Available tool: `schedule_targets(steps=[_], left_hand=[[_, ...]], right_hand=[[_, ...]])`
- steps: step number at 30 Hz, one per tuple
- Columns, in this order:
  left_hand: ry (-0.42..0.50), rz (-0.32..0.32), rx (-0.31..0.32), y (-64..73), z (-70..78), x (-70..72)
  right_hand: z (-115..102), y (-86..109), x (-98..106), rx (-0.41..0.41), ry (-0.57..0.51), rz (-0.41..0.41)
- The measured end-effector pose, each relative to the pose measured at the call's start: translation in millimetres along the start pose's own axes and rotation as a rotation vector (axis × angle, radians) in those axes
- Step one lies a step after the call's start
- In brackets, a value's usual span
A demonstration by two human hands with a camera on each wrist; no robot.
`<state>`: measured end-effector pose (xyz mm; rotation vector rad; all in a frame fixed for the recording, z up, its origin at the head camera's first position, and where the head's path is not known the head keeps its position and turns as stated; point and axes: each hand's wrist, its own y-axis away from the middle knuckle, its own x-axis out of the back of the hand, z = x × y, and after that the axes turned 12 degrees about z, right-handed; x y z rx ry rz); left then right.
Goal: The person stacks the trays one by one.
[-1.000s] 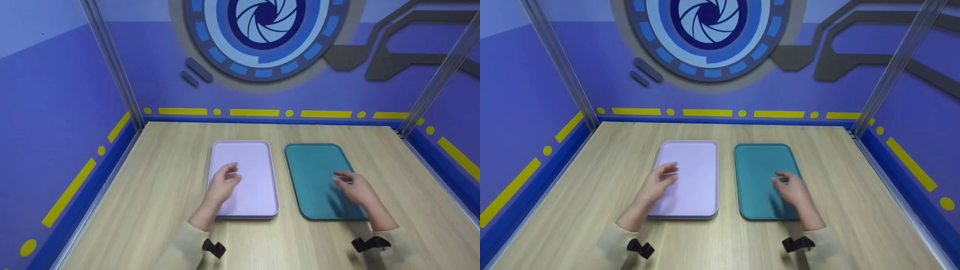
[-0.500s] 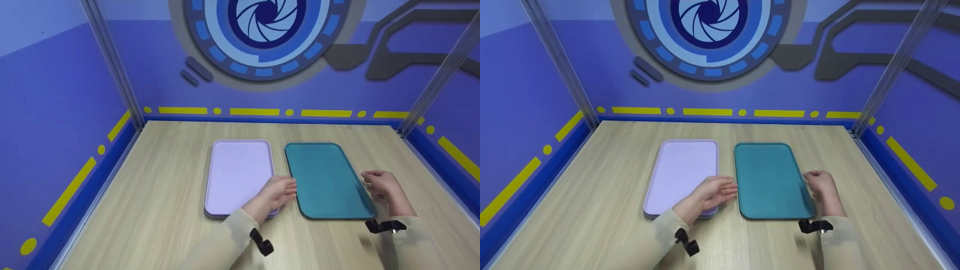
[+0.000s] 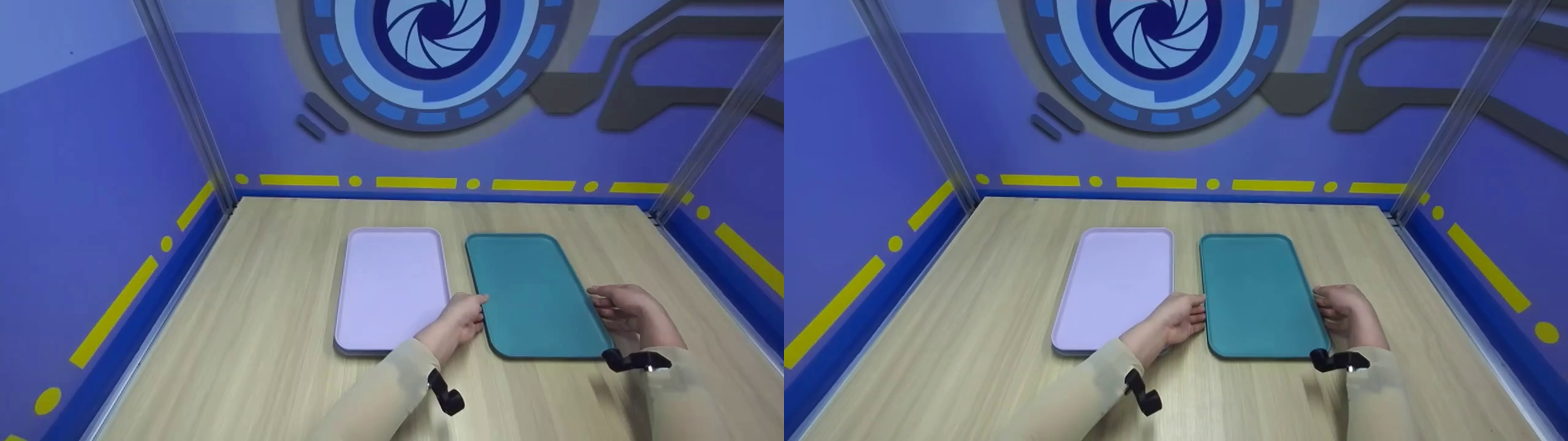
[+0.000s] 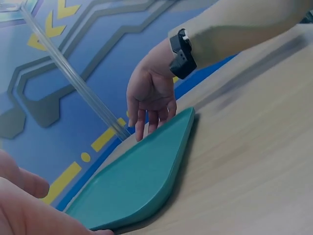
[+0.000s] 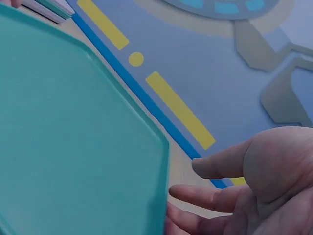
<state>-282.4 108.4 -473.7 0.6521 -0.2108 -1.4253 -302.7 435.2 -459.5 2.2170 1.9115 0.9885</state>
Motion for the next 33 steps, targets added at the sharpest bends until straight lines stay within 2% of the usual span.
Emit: schedule_targets(steps=[3,8,11,15,18,20,26,29,33], left_hand=[[-0.052,-0.011,-0.02,0.9,3.1,1.5],[-0.269,-0.043,-0.089,-0.2,9.7,10.1],[-0.368,-0.075,-0.147,-2.3,13.0,14.1],[-0.459,-0.113,-0.239,-3.1,13.6,15.7],[-0.539,-0.093,-0.297,-0.2,11.7,15.1],[-0.562,-0.075,-0.322,2.2,10.3,14.7],[-0.523,-0.058,-0.354,7.4,10.6,15.2],[-0.518,-0.062,-0.368,8.6,16.2,18.7],[-0.511,-0.075,-0.386,9.1,23.7,27.7]], right_hand=[[2,0.2,5,-0.001,0.02,-0.019],[7,0.8,13,-0.007,0.023,-0.081],[11,1.9,17,0.014,-0.005,-0.128],[15,4.8,20,0.028,0.015,-0.117],[18,6.1,21,0.027,0.009,-0.113],[20,5.5,20,0.042,-0.039,-0.15],[22,6.4,18,0.075,-0.247,-0.304],[21,10.3,15,0.089,-0.31,-0.324],[16,16.9,11,0.132,-0.311,-0.285]])
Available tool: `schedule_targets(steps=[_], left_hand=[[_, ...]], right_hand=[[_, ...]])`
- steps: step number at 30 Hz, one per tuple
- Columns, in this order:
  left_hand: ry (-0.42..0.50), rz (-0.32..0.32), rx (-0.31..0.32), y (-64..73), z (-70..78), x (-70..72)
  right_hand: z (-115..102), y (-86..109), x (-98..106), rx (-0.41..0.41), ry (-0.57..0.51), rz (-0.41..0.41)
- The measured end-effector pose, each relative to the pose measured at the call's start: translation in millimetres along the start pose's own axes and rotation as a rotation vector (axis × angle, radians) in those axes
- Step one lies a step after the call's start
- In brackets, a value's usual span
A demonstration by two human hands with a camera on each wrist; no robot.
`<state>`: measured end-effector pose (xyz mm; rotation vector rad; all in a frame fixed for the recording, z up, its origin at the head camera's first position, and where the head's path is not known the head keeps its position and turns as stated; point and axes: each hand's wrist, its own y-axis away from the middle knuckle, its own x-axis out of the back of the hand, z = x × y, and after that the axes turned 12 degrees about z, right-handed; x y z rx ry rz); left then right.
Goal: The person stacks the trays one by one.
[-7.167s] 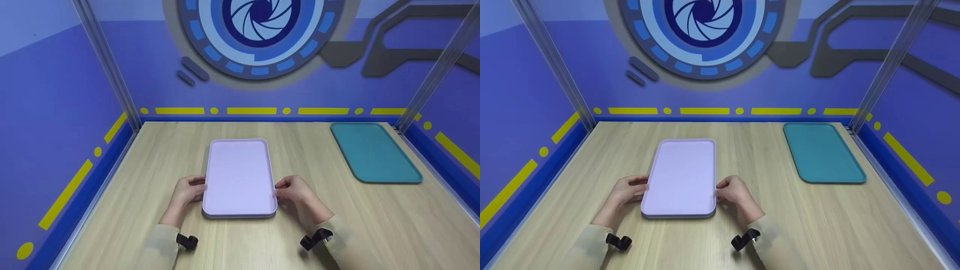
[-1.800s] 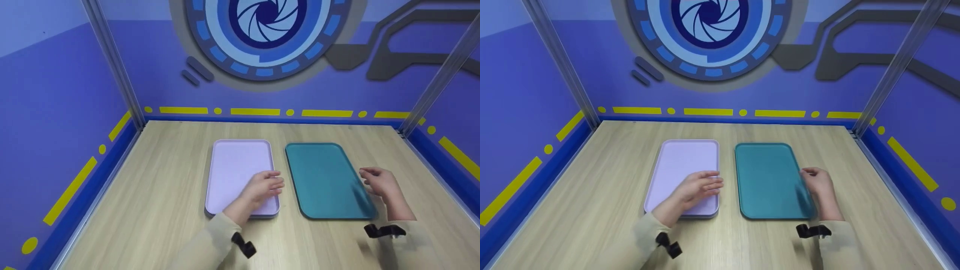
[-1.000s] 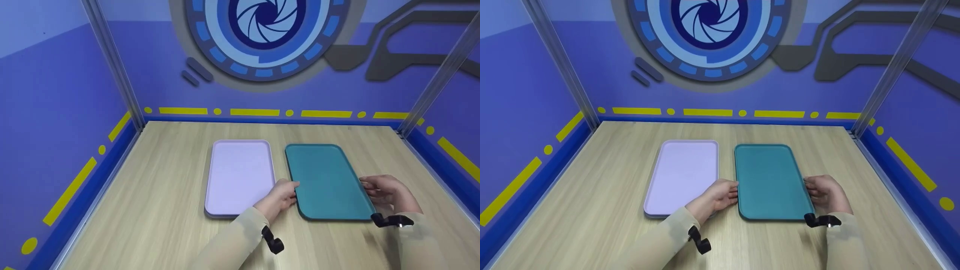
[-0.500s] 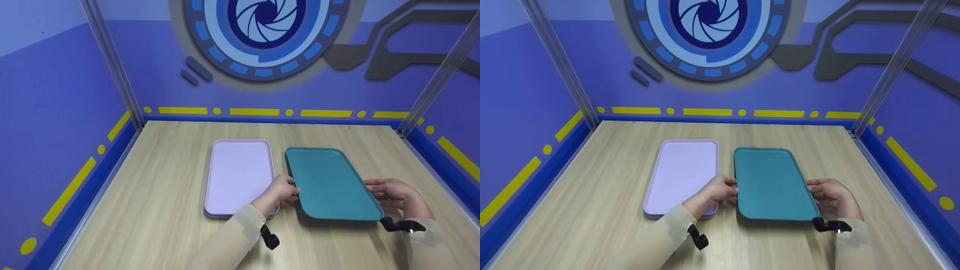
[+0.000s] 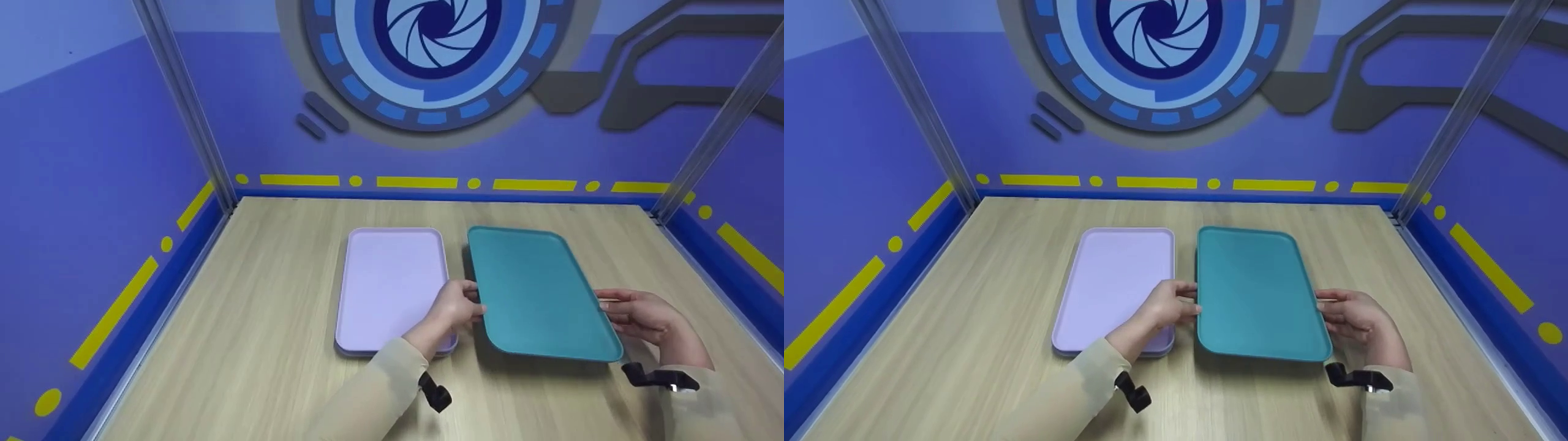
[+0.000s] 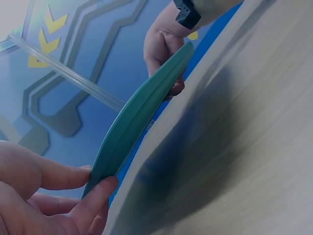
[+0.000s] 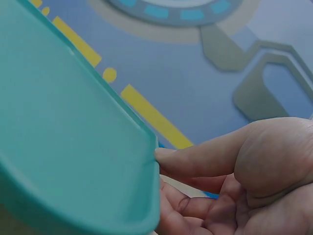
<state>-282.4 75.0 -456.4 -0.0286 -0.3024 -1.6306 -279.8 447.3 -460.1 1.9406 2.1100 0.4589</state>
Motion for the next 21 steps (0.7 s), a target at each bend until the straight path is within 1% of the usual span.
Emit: schedule_targets(steps=[3,6,8,11,16,21], left_hand=[[0.042,-0.007,-0.015,-0.4,-1.2,10.8],[0.105,-0.011,-0.018,-0.5,-4.4,22.8],[0.144,-0.009,-0.013,-0.3,-8.0,31.9],[0.196,0.011,0.007,0.3,-12.2,45.8],[0.231,0.057,0.018,1.2,-16.9,70.3],[0.208,0.089,0.02,1.6,-20.4,97.3]], right_hand=[[-6,1.7,-8,0.031,0.042,0.03],[-12,1.6,-18,0.058,0.093,0.057],[-15,0.8,-26,0.077,0.12,0.067],[-20,-0.8,-40,0.11,0.148,0.074],[-28,-4.5,-66,0.156,0.162,0.085],[-34,-10.4,-94,0.201,0.185,0.096]])
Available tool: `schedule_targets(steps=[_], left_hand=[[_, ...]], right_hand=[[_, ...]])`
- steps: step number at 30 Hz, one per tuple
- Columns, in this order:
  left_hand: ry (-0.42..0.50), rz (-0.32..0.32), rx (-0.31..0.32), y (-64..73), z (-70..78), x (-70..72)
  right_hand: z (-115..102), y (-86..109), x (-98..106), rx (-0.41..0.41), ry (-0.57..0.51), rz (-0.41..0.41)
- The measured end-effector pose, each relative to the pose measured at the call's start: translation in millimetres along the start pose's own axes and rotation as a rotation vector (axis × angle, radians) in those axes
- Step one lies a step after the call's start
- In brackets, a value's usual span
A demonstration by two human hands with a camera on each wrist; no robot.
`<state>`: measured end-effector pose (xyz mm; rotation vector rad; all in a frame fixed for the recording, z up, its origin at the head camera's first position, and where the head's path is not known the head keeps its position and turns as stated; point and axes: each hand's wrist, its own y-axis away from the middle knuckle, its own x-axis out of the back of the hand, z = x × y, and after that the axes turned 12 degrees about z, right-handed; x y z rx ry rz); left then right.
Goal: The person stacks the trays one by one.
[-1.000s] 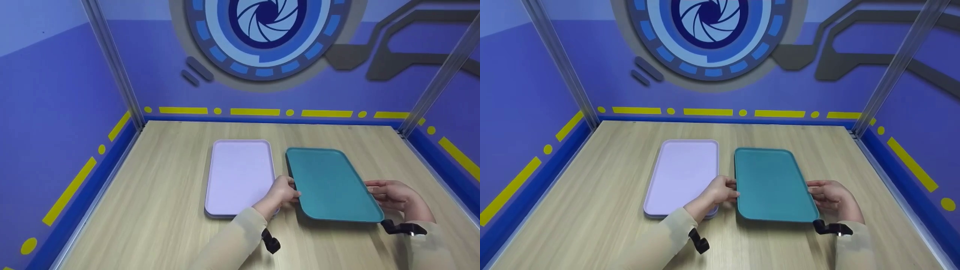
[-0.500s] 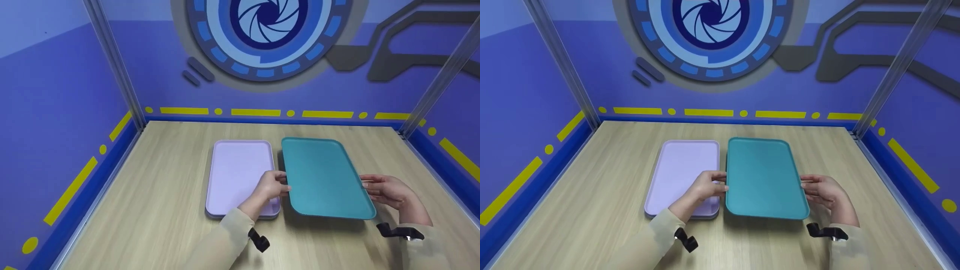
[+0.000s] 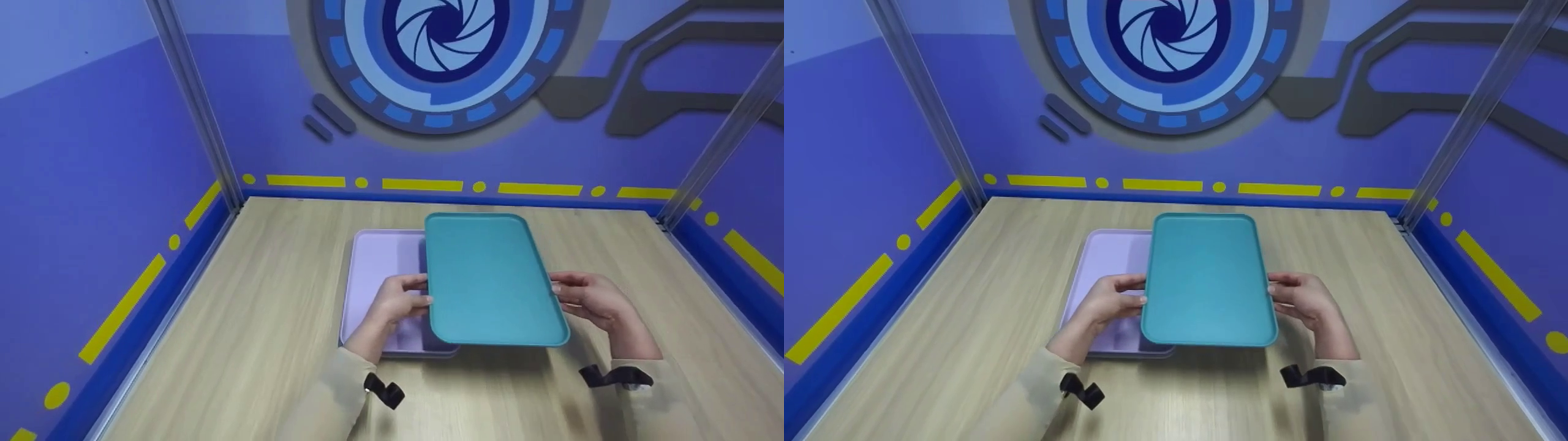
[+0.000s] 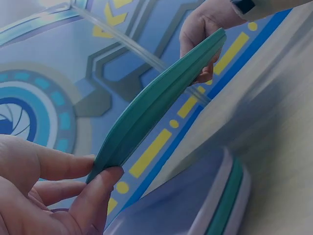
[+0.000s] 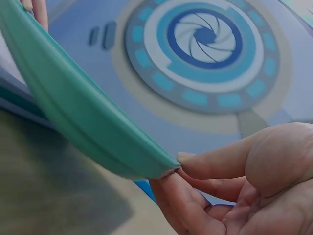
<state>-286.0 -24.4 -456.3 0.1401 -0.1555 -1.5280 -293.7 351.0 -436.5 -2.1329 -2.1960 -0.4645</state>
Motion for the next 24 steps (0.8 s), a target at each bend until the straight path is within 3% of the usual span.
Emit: schedule_targets(steps=[9,24], left_hand=[[-0.004,0.001,-0.018,-3.8,2.6,47.9],[-0.043,0.108,0.015,-8.5,6.0,100.4]], right_hand=[[-10,-8.3,-47,0.019,-0.003,0.005],[-14,-15.9,-109,0.041,-0.111,0.016]])
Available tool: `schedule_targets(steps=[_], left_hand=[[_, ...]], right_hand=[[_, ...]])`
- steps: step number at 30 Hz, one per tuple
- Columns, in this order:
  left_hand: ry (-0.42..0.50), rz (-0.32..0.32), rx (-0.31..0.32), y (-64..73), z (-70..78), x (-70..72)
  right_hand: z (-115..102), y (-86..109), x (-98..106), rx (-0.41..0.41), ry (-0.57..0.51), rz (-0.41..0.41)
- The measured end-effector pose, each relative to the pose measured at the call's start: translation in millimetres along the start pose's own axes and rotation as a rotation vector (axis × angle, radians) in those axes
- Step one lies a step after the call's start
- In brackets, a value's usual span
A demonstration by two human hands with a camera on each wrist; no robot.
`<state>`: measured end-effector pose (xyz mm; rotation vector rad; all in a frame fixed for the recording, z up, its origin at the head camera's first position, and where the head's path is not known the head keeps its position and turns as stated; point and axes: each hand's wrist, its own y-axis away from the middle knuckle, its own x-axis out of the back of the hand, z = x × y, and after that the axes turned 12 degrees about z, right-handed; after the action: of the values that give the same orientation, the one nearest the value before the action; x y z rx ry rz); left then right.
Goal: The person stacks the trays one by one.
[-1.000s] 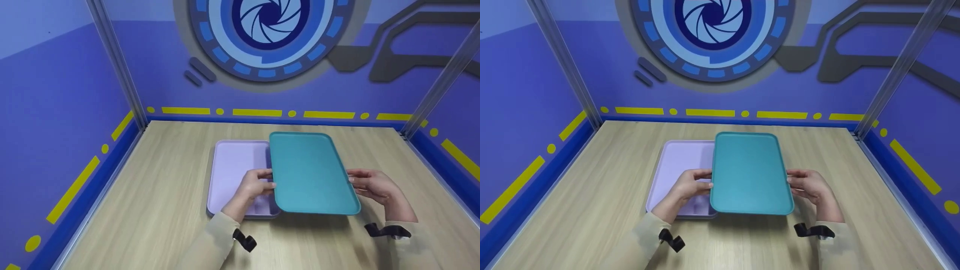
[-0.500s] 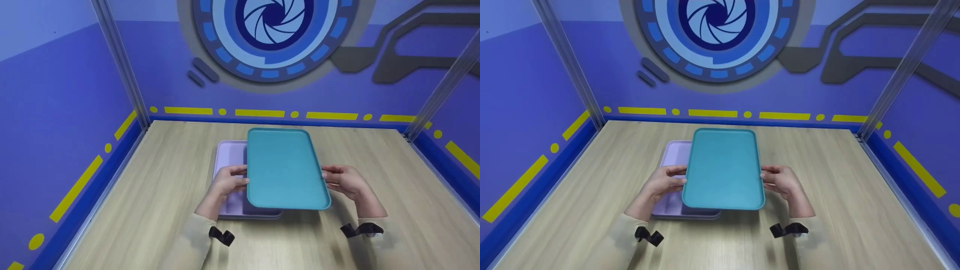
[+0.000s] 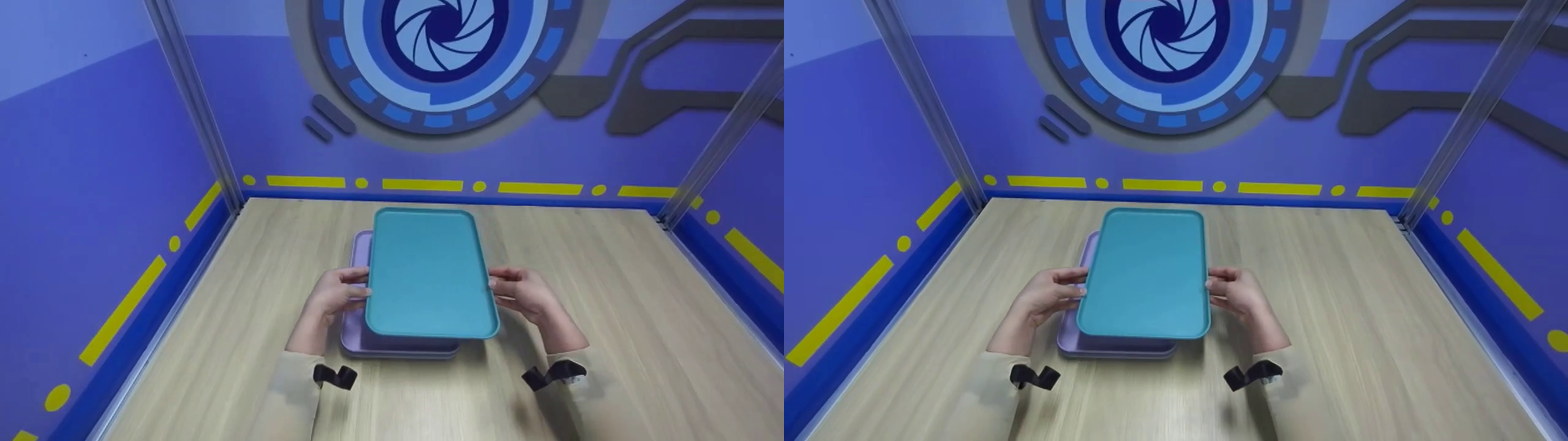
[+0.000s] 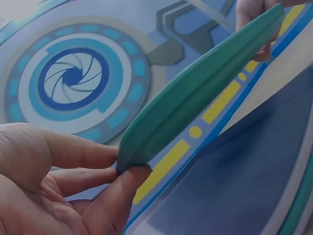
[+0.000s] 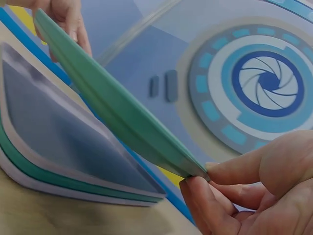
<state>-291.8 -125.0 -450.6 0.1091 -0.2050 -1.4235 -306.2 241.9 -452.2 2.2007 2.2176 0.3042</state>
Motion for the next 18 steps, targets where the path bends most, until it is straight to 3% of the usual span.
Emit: schedule_targets(steps=[8,18], left_hand=[[-0.1,0.046,0.037,-3.0,-1.4,21.5],[-0.203,0.119,0.01,-7.6,-12.7,26.5]], right_hand=[[8,-0.3,-27,-0.024,-0.048,0.023],[24,-2.8,-53,-0.029,-0.024,0.093]])
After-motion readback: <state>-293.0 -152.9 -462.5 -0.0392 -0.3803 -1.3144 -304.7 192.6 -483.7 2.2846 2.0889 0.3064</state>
